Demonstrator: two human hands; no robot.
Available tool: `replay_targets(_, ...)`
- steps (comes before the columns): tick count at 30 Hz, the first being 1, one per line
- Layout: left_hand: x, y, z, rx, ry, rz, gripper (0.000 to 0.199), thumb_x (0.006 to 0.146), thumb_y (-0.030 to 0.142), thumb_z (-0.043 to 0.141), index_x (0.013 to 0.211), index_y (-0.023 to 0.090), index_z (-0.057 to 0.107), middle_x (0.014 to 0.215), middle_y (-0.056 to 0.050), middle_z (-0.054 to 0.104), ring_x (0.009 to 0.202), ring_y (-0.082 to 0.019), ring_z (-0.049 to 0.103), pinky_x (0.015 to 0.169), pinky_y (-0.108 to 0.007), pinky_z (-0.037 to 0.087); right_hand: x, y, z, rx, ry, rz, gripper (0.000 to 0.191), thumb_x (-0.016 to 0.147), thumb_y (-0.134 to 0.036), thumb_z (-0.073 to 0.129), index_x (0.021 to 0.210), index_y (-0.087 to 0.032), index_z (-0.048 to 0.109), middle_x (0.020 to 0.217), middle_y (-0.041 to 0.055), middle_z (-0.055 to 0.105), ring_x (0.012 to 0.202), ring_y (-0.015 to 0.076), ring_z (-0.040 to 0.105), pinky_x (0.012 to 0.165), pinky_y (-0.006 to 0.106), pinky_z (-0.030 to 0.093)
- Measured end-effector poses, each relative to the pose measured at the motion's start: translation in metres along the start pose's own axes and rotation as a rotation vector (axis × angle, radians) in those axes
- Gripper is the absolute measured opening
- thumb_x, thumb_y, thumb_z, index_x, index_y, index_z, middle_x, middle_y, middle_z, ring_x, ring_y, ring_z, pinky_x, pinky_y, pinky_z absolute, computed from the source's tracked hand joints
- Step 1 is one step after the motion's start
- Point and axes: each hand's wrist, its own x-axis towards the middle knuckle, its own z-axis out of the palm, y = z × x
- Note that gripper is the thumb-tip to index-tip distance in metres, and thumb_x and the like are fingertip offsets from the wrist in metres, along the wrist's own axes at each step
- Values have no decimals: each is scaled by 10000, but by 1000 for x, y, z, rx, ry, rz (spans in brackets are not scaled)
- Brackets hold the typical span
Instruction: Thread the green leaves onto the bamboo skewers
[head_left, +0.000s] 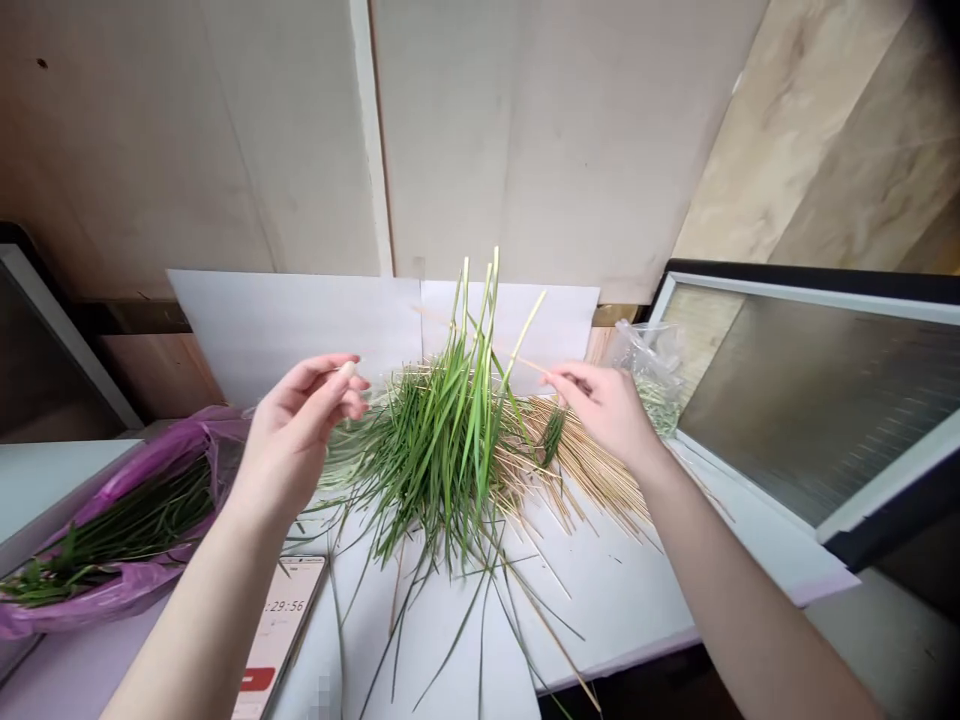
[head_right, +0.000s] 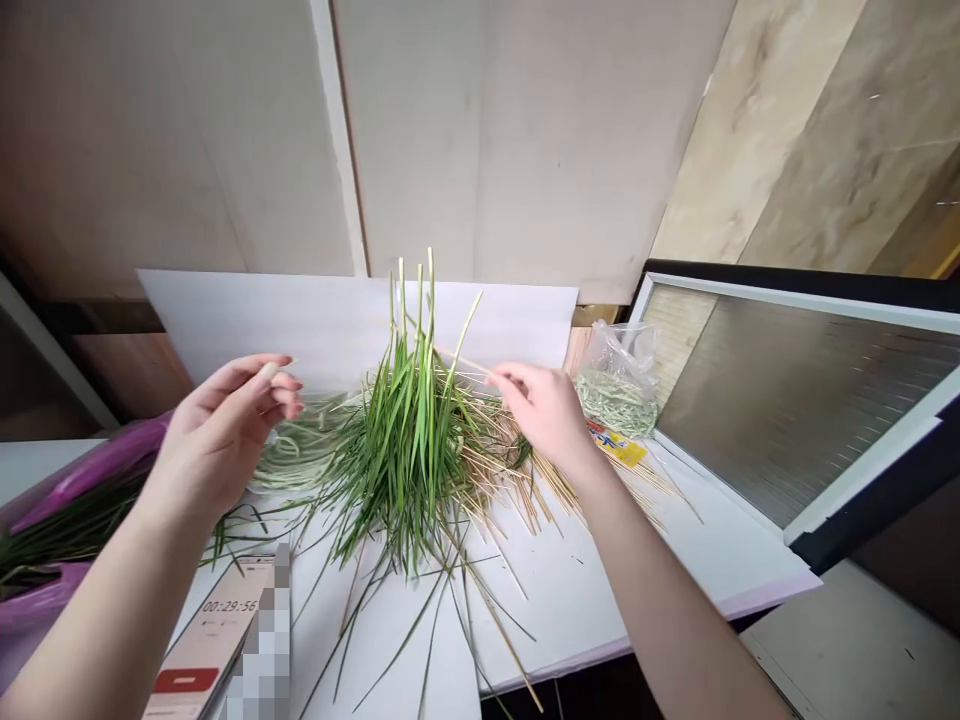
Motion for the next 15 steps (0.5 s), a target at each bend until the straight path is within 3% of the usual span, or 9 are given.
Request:
replay_targets(5, -21, 18, -58, 45, 119, -33, 167, 795, 250, 731, 933, 164, 694, 772, -12, 631, 674, -105, 544, 659, -214, 469, 93, 13, 39, -121, -45, 50, 229, 949, -237, 542, 896, -175, 755, 690, 20, 696, 652, 176, 617, 593, 247, 391)
replay_targets(8, -37, 18, -85, 97, 176, -104, 186, 774, 293, 751, 902, 171, 694, 770, -4, 619, 688, -106, 527, 643, -198, 460, 123, 17, 68, -235, -48, 88, 202, 940, -227, 573, 980, -114, 736, 888, 123, 725, 873, 260, 628, 784, 341, 410)
replay_targets(10, -48, 16, -100, 150, 214, -148, 212, 748, 330, 772, 879, 184, 694, 760, 4, 608, 687, -105, 516, 630, -190, 453, 123, 13, 83, -286, -56, 60, 273, 913, -242, 633, 1126, -77, 682, 1134, 191, 665, 1091, 325, 548, 933, 435, 342)
replay_targets(12, -62, 13, -114, 212, 251, -181, 245, 719, 373, 788, 866, 200, 695, 767, 8, 603, 696, -109, 516, 629, -191, 454, 107, 6, 91, -303, -91, 11, 351, 916, -242, 638, 1219, -65, 628, 1292, 227, 569, 1207, 356, 454, 993, 475, 272)
replay_targets(15, -95, 6, -141, 377, 309, -221, 281, 716, 460, 753, 868, 232, 690, 806, 1, 609, 723, -140, 539, 642, -235, 478, 49, -3, 83, -272, -216, -66, 220, 964, -232, 574, 1143, -138, 659, 1249, 157, 608, 1168, 304, 488, 955, 390, 317)
